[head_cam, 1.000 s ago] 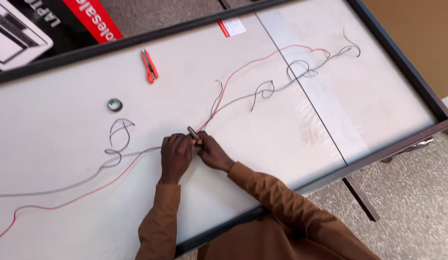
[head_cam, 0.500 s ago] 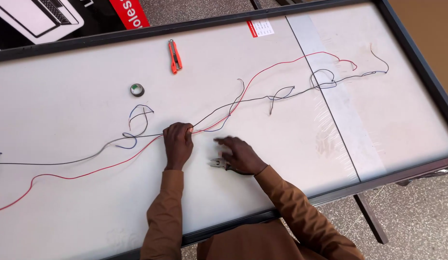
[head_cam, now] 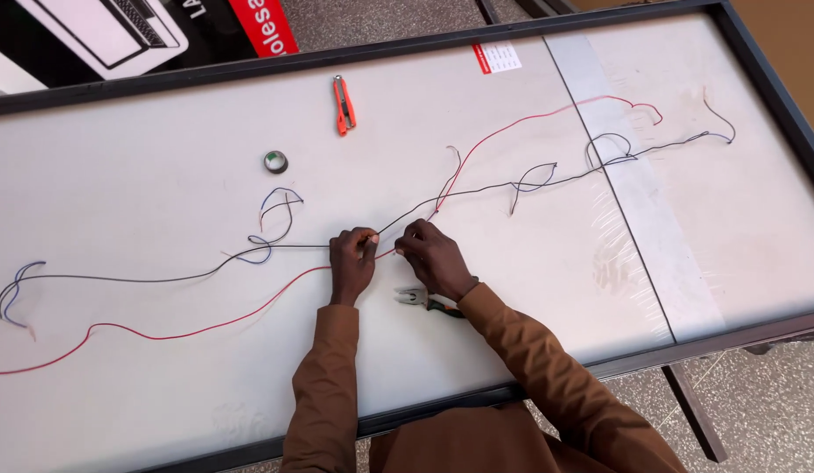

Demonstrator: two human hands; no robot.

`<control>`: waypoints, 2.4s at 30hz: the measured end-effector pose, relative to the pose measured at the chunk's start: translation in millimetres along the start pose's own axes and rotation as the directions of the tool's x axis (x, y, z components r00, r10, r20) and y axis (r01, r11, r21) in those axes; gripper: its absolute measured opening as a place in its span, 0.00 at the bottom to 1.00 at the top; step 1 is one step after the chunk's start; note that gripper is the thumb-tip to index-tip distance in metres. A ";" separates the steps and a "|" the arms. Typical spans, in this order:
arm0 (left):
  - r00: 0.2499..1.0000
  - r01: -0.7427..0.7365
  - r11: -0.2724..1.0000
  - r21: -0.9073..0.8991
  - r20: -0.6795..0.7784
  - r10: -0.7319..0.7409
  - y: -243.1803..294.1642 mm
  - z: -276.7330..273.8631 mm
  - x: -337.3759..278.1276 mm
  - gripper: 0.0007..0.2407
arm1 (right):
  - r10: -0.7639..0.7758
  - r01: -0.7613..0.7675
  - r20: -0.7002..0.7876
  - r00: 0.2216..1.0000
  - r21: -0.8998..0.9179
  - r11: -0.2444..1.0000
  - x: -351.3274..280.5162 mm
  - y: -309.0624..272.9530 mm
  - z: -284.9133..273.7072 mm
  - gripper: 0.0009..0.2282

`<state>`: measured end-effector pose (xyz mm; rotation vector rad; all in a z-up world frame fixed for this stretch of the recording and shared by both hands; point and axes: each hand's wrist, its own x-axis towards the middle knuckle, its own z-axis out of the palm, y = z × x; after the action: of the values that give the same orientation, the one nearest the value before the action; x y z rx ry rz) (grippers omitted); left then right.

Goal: Stripping insulation from electrical wires and twisting them together to create connections inside a sign frame.

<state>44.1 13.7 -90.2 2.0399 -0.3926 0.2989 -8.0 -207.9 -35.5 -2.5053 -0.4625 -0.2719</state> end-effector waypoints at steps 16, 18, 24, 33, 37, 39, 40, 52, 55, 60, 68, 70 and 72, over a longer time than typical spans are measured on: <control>0.936 -0.288 0.956 -0.056 0.193 0.294 6.3 70.4 12.5 0.04 | -0.122 0.207 -0.402 0.907 0.176 0.962 -19.9 -21.8 -39.5 0.04; 0.939 -0.298 0.954 0.043 0.190 0.285 -2.0 77.2 10.0 0.07 | -0.116 0.250 -0.399 0.910 0.301 0.920 -28.4 -41.9 -57.4 0.03; 0.929 -0.355 0.927 0.121 0.159 0.335 3.5 73.8 10.4 0.08 | -0.142 0.247 -0.444 0.885 0.187 0.951 10.2 -36.6 -93.7 0.09; 0.907 -0.413 0.904 0.108 0.139 0.398 8.8 71.1 11.8 0.07 | -0.223 0.186 -0.074 0.972 -0.339 0.922 7.2 49.3 -60.0 0.09; 0.902 -0.427 0.896 0.125 0.130 0.412 17.2 66.1 11.9 0.08 | -0.219 0.161 -0.117 0.969 -0.374 0.913 13.0 55.0 -65.3 0.05; 0.900 -0.429 0.896 0.114 0.141 0.413 23.5 62.1 12.9 0.07 | -0.212 0.165 -0.071 0.975 -0.414 0.895 17.0 60.2 -67.6 0.04; 0.896 -0.436 0.893 0.110 0.141 0.420 25.3 61.6 13.4 0.07 | -0.211 0.161 -0.076 0.974 -0.420 0.893 19.7 60.0 -71.3 0.04; 0.958 -0.285 0.958 -0.021 0.006 0.285 53.6 32.9 19.9 0.11 | -0.322 0.307 0.018 0.947 -0.355 0.883 34.2 26.9 -80.7 0.06; 0.957 -0.289 0.955 -0.071 -0.044 0.286 53.1 33.5 16.4 0.14 | -0.331 0.313 0.005 0.944 -0.342 0.886 38.4 18.5 -78.2 0.05; 0.949 -0.316 0.945 -0.084 -0.046 0.313 44.0 41.3 18.4 0.14 | -0.325 0.321 0.051 0.944 -0.349 0.880 35.8 13.8 -82.1 0.08; 0.931 -0.363 0.927 -0.095 -0.012 0.364 48.5 48.3 15.7 0.09 | -0.258 0.269 0.078 0.963 -0.347 0.898 25.0 15.4 -80.3 0.03; 0.931 -0.363 0.926 -0.104 -0.017 0.364 50.7 48.4 14.5 0.09 | -0.249 0.262 0.082 0.965 -0.345 0.901 23.8 14.8 -80.1 0.02; 0.930 -0.367 0.926 -0.094 -0.009 0.368 52.3 48.2 14.1 0.10 | -0.243 0.256 0.082 0.966 -0.350 0.901 23.4 16.4 -79.5 0.03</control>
<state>38.6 -54.4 -66.0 1.8670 -0.7841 0.4897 12.4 -259.8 28.0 -2.8071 -0.8180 -0.4455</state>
